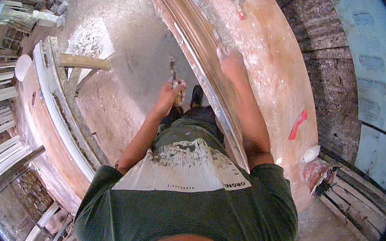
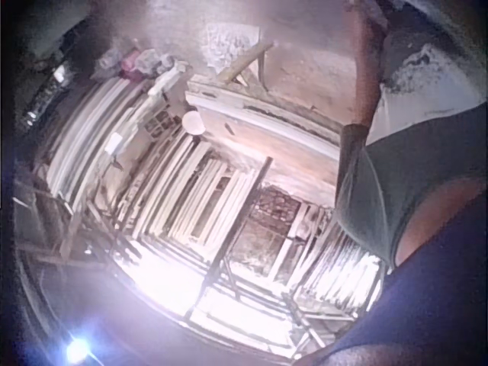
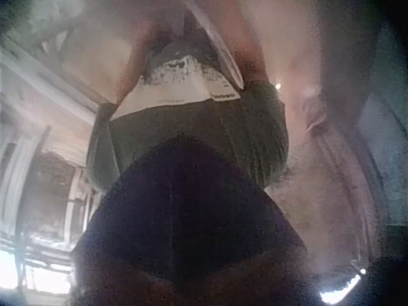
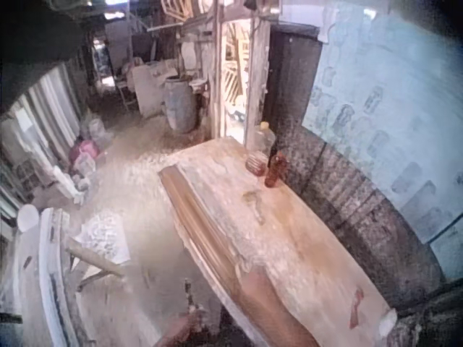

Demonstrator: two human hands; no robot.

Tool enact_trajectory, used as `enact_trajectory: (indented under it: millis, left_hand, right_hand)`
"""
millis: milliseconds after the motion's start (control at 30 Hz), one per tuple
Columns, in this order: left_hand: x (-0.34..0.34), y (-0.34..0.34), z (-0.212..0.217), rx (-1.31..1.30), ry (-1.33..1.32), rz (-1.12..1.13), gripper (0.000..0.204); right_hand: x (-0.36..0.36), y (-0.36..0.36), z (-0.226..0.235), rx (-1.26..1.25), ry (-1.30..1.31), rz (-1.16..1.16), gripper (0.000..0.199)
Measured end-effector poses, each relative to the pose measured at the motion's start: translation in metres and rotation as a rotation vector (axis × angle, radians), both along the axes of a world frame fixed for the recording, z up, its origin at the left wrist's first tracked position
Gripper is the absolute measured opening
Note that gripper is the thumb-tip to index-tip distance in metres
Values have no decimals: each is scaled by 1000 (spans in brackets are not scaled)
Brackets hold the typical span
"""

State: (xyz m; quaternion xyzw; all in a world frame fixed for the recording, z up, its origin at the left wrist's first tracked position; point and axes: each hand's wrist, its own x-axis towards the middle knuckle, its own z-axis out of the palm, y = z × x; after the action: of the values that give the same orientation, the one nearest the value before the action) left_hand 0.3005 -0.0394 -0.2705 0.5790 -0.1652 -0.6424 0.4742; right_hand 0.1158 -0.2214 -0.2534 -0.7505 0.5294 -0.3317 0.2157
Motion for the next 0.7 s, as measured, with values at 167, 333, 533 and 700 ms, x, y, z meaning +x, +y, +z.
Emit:
enact_trajectory:
  millis: [167,333,533,700]
  left_hand:
    - [-29,59,9,81,-170,-264,18]
    - [-60,120,-14,64,-273,-450,21]
    - [-93,206,-50,6,-188,-499,23]
    - [-139,270,-40,59,-86,-423,21]
  right_hand:
    - [-48,96,128,320,-310,-199,37]
    - [-135,127,24,54,198,-176,31]
    - [-200,253,115,324,-109,-489,30]
    - [-311,329,23,-84,694,-206,24]
